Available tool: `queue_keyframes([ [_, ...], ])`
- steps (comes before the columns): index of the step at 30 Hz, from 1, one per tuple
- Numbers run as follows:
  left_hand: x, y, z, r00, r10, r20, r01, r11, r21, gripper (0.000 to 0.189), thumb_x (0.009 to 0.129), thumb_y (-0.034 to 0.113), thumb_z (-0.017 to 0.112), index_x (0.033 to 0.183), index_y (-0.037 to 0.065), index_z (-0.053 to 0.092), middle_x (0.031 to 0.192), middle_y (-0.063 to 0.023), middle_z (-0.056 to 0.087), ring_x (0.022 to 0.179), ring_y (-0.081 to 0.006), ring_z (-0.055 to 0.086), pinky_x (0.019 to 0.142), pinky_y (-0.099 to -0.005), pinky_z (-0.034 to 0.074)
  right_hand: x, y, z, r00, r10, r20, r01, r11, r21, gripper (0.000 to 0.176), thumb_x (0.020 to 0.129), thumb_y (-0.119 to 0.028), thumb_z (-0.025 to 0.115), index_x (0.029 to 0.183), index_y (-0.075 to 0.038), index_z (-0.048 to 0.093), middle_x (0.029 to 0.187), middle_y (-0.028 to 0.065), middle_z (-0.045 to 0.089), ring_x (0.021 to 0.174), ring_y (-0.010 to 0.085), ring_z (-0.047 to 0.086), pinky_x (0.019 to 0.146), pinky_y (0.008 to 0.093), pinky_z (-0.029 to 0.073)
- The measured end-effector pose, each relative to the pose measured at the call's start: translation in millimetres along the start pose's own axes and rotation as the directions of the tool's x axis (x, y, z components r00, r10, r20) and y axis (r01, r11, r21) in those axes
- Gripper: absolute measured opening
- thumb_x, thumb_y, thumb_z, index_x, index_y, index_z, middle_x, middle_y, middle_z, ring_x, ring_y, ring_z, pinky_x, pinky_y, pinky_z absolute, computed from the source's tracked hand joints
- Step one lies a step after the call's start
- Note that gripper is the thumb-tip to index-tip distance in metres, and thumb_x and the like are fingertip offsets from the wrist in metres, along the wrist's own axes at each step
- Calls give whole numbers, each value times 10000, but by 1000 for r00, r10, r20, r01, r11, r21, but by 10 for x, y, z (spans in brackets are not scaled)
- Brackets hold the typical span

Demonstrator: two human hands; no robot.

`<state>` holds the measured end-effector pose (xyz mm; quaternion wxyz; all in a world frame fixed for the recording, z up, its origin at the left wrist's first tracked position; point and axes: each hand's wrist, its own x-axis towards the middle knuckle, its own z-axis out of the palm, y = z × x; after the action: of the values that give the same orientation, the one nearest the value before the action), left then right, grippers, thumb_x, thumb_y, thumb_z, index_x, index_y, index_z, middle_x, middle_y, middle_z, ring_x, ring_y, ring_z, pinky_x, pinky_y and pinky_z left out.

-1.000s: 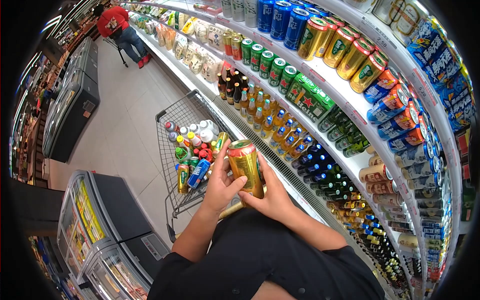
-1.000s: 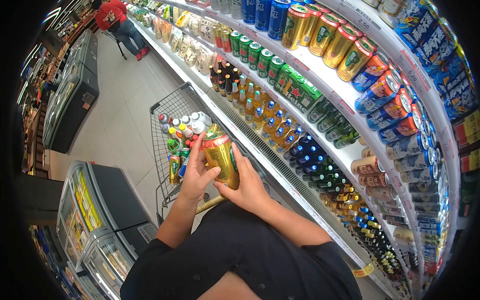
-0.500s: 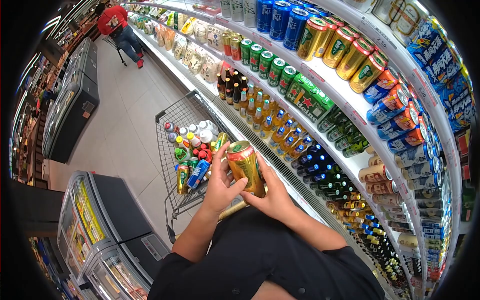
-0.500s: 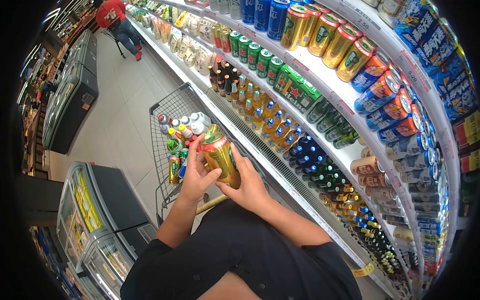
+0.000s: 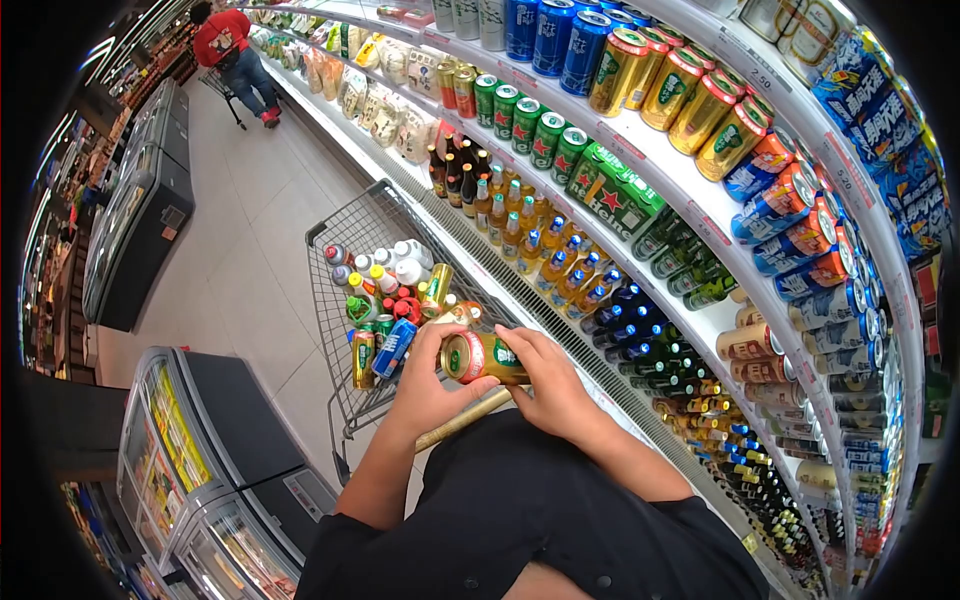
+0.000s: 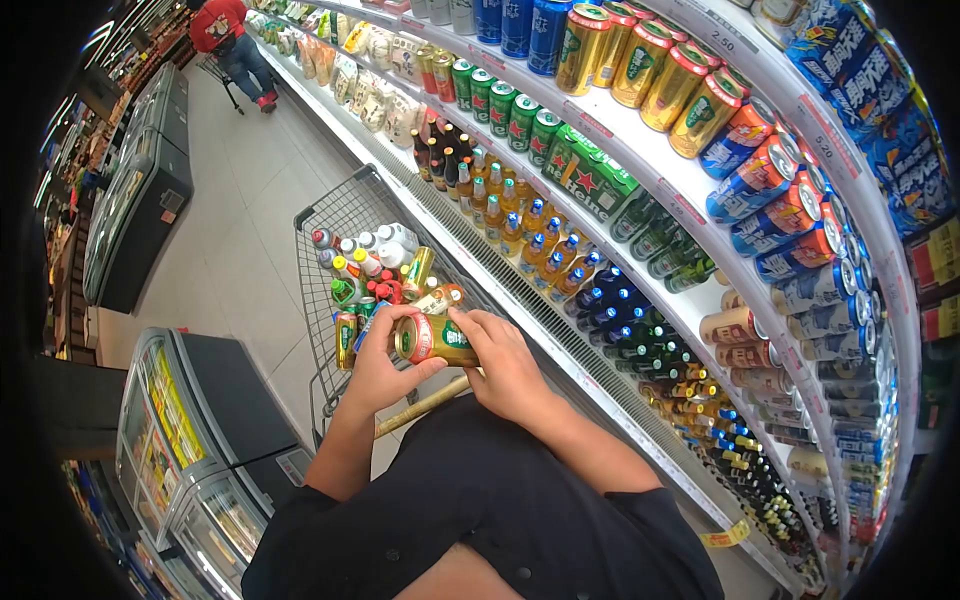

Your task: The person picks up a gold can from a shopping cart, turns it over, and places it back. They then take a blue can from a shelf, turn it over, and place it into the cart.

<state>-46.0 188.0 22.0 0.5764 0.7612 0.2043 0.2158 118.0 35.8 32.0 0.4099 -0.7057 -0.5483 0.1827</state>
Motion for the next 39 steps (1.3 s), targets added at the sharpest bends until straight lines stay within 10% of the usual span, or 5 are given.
queue_keyframes([
  [2,-54,122,-44,999,0,35,-9,962,272,732,776,198,904,1374,43,511,1198,-120,595,1140,-221,609,984,-362,499,-5,30,-10,995,-99,27,101,990,-99,740,749,47,750,1447,-59,528,1324,186,573,1210,396,571,1034,461,469],
  [19,-268,-169,-313,975,-11,222,-75,925,371,611,746,287,891,1212,14,605,1072,-163,662,1008,-328,658,885,-389,520,-36,15,322,959,-65,276,145,949,-281,735,771,77,660,1458,-159,549,1342,130,567,1334,356,509,1172,550,363],
  [25,-95,-606,-501,985,-171,-8,168,951,259,548,755,281,905,1158,8,653,972,-89,713,916,-184,670,832,-333,532,-14,42,383,995,-31,98,62,940,-334,681,805,-1,716,1453,-108,535,1420,207,518,1354,407,486,1167,549,365],
  [33,702,-2368,-910,757,-286,-587,522,805,282,634,765,452,876,1067,-56,644,1003,-202,716,942,-308,700,841,-409,544,-308,208,446,991,85,103,-54,959,-279,595,842,-97,770,1400,-65,565,1428,221,528,1268,421,546,1066,476,465],
  [39,1047,-3127,-890,610,-482,-629,706,691,155,627,758,474,867,1057,-24,629,1035,-205,715,984,-326,707,852,-434,549,-471,142,421,977,173,125,-136,956,-259,513,899,-157,742,1380,-76,584,1387,182,571,1212,390,591,1035,463,487],
])
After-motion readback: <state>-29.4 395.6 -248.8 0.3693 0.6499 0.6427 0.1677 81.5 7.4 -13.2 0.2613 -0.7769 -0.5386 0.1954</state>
